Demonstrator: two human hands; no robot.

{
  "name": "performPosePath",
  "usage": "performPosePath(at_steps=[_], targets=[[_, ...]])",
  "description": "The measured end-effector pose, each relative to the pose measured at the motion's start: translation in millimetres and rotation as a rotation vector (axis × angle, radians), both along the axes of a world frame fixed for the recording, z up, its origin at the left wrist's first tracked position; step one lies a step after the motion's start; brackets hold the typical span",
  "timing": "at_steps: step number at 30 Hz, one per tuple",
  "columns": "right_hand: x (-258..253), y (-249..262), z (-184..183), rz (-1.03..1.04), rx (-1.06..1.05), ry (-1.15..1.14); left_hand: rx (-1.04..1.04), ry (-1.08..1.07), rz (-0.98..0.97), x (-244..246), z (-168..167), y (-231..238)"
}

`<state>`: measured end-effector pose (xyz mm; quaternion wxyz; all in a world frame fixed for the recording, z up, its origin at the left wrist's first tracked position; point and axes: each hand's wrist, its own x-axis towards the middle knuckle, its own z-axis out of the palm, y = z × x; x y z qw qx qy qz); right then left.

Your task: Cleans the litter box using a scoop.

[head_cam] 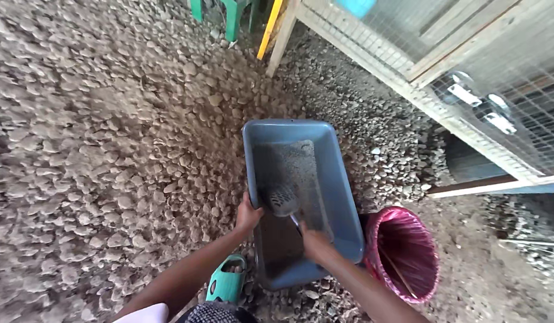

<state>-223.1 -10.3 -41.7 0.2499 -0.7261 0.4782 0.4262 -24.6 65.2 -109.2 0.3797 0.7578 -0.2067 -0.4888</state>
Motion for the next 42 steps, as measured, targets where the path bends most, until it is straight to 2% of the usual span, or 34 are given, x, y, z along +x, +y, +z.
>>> performPosePath(at_steps=[2,4,7,10,12,14,16,17,19,22,24,26,27,30,33,35,38,40,42], targets=[[-35,-5,16,-0.060,-0.111,-0.039,-0.025,0.066,0.079,0,-10,1],[-61,-15,27,-0.136,-0.335,-0.110,-0.109,0.140,0.187,-3,-21,5],[-98,-58,2,-0.302,-0.546,-0.314,-0.261,0.180,0.176,-5,-17,10],[-96,-105,-23,-0.449,-0.466,-0.269,-0.301,0.273,0.154,-2,-6,5],[-79,-113,-26,-0.519,-0.398,-0.219,-0.246,0.320,0.185,5,-6,13],[-51,-99,-4,-0.482,-0.354,-0.296,-0.223,0.319,0.259,42,-15,28],[-23,-68,32,-0.393,-0.308,-0.470,-0.242,0.300,0.303,98,-14,53],[-12,-53,46,-0.357,-0.278,-0.558,-0.253,0.287,0.336,122,-4,64],[-8,-32,65,-0.290,-0.253,-0.628,-0.281,0.242,0.400,139,32,75],[-57,-42,64,-0.330,-0.371,-0.655,-0.353,0.291,0.323,102,96,44],[-103,-56,59,-0.486,-0.414,-0.597,-0.339,0.409,0.241,59,112,24],[-119,-69,68,-0.531,-0.416,-0.565,-0.320,0.508,0.231,38,108,17],[-111,-71,78,-0.502,-0.399,-0.575,-0.306,0.514,0.265,40,99,20],[-36,-66,101,-0.457,-0.271,-0.661,-0.284,0.394,0.396,99,66,46],[16,-70,94,-0.401,-0.156,-0.699,-0.245,0.272,0.504,138,76,67],[-1,-71,85,-0.369,-0.148,-0.694,-0.231,0.265,0.510,127,93,65],[-76,-77,81,-0.428,-0.252,-0.665,-0.223,0.370,0.354,73,102,44],[-99,-77,72,-0.515,-0.331,-0.629,-0.247,0.437,0.282,51,88,36],[-92,-68,62,-0.516,-0.312,-0.571,-0.249,0.416,0.291,51,64,41]])
